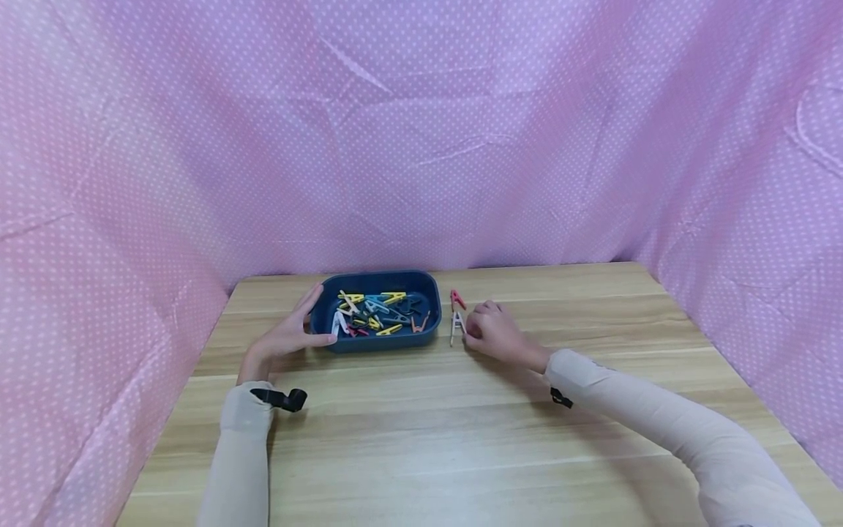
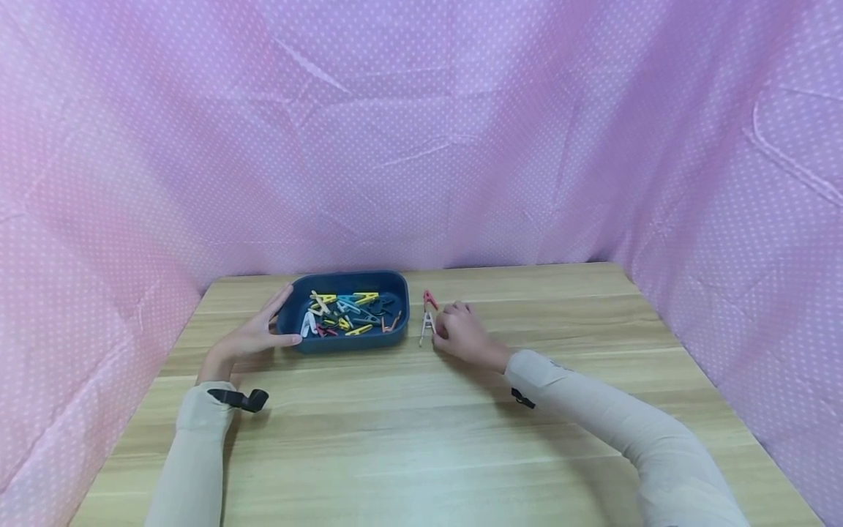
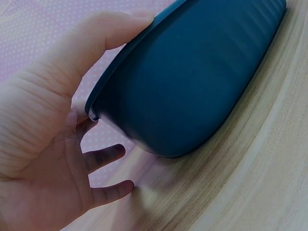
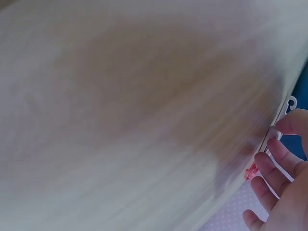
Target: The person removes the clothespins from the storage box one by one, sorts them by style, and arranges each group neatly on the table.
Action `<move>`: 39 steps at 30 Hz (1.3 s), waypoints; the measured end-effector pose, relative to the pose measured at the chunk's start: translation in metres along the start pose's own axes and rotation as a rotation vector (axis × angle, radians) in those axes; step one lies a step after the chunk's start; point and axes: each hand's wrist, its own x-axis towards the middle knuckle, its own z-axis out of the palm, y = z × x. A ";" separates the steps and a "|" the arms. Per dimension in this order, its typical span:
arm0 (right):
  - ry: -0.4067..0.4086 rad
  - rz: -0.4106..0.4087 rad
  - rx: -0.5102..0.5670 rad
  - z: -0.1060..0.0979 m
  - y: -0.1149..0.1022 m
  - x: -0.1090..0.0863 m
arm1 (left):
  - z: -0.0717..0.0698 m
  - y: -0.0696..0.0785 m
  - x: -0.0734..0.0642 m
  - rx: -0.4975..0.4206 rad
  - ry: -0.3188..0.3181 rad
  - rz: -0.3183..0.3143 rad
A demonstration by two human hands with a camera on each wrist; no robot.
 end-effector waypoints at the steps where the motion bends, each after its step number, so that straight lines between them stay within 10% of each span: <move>1: 0.002 0.000 0.003 -0.001 0.000 0.000 | 0.000 0.000 0.000 0.003 0.000 0.001; 39: 0.163 -0.122 0.143 -0.030 -0.021 0.050 | -0.002 0.000 0.000 0.015 0.004 0.006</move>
